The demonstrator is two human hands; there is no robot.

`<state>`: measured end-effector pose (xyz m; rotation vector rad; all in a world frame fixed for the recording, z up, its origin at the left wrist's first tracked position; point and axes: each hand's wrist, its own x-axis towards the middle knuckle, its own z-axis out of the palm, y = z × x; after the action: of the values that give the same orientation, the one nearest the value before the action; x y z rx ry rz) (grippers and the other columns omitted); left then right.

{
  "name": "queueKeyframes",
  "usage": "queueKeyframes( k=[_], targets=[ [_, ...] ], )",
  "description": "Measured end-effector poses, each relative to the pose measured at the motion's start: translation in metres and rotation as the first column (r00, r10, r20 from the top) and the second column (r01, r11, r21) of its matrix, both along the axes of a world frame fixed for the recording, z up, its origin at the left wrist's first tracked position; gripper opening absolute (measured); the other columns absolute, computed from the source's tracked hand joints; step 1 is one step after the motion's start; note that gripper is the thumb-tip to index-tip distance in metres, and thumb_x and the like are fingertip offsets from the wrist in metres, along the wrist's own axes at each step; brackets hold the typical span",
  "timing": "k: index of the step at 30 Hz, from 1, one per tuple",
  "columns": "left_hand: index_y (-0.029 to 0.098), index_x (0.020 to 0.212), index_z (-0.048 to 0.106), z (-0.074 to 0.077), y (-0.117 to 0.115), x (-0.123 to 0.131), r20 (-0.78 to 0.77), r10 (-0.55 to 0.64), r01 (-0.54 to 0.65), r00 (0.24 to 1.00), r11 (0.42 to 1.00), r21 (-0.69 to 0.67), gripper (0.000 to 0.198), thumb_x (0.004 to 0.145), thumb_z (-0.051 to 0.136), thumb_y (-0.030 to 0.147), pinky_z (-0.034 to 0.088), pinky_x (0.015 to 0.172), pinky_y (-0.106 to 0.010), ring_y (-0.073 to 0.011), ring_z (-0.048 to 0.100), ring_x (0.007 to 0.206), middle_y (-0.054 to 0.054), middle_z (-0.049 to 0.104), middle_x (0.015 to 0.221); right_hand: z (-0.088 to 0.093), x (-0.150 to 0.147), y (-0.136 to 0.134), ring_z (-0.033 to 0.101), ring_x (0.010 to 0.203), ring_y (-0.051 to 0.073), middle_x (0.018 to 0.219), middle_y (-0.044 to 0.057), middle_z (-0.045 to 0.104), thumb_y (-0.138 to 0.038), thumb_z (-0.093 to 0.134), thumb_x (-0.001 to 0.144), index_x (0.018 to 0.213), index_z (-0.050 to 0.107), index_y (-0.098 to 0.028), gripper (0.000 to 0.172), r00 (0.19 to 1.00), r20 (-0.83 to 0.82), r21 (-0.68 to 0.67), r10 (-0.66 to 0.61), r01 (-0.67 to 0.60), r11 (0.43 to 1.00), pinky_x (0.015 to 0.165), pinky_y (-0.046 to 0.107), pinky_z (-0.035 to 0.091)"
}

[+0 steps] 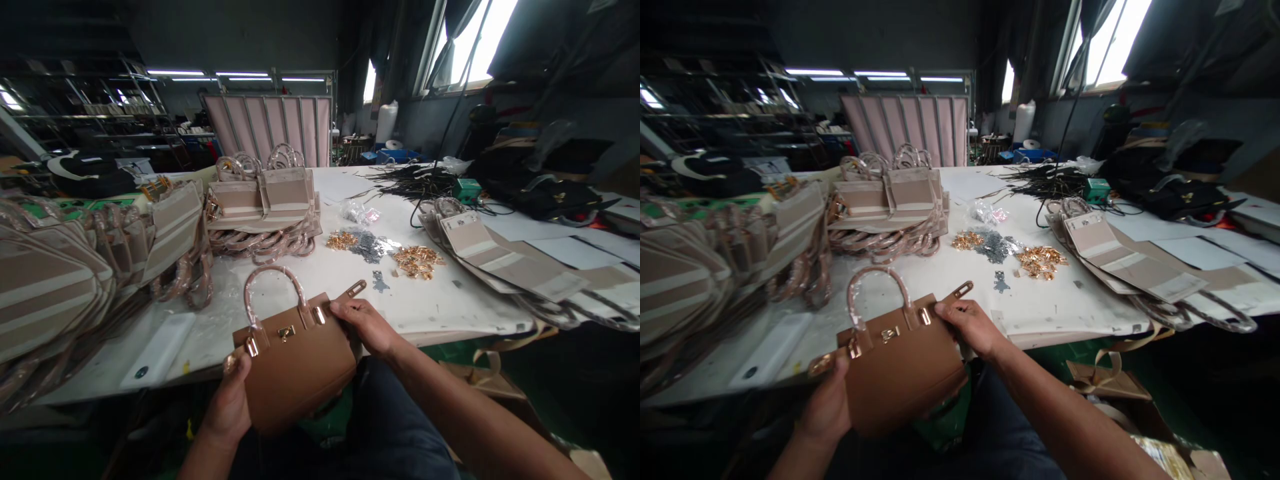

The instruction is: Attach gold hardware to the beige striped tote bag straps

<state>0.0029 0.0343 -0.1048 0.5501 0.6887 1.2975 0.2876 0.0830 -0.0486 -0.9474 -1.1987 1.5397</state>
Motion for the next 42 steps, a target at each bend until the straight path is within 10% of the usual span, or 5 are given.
queueKeyframes(
  k=[13, 22, 42],
  targets=[
    [0.017, 0.138, 0.073, 0.039, 0.003, 0.008, 0.040, -0.148, 0.153, 0.988, 0.959, -0.238, 0.066, 0.091, 0.077, 0.062, 0.045, 0.124, -0.061, -0.0434, 0.061, 0.143, -0.017, 0.078, 0.132, 0.001, -0.009, -0.002, 0.043, 0.047, 0.013, 0.054, -0.001, 0.052, -0.084, 0.086, 0.072, 0.067, 0.060, -0.020, 0.069, 0.994, 0.025, -0.091, -0.104, 0.106, 0.990, 0.044, 0.026, 0.030],
    [0.017, 0.142, 0.068, 0.036, 0.015, 0.022, -0.382, 0.073, -0.067, 0.921, 0.997, 0.029, 0.070, 0.082, 0.092, 0.044, 0.058, 0.110, -0.049, -0.0386, 0.070, 0.130, -0.015, 0.077, 0.133, -0.011, -0.008, -0.004, 0.042, 0.046, 0.014, 0.052, -0.001, 0.050, -0.069, 0.081, 0.077, 0.062, 0.053, -0.022, 0.057, 0.979, 0.038, -0.141, -0.202, 0.205, 0.969, 0.044, 0.025, 0.030],
    [0.020, 0.125, 0.077, 0.043, 0.043, 0.032, -0.385, 0.035, -0.018, 0.922, 0.999, 0.048, 0.061, 0.071, 0.098, 0.041, 0.057, 0.106, -0.046, -0.0355, 0.075, 0.118, -0.010, 0.082, 0.124, -0.033, 0.011, 0.006, 0.048, 0.055, 0.015, 0.064, 0.000, 0.055, -0.065, 0.086, 0.074, 0.075, 0.063, -0.019, 0.052, 0.948, -0.095, -0.248, -0.302, 0.272, 0.930, 0.048, 0.024, 0.038]
  ],
)
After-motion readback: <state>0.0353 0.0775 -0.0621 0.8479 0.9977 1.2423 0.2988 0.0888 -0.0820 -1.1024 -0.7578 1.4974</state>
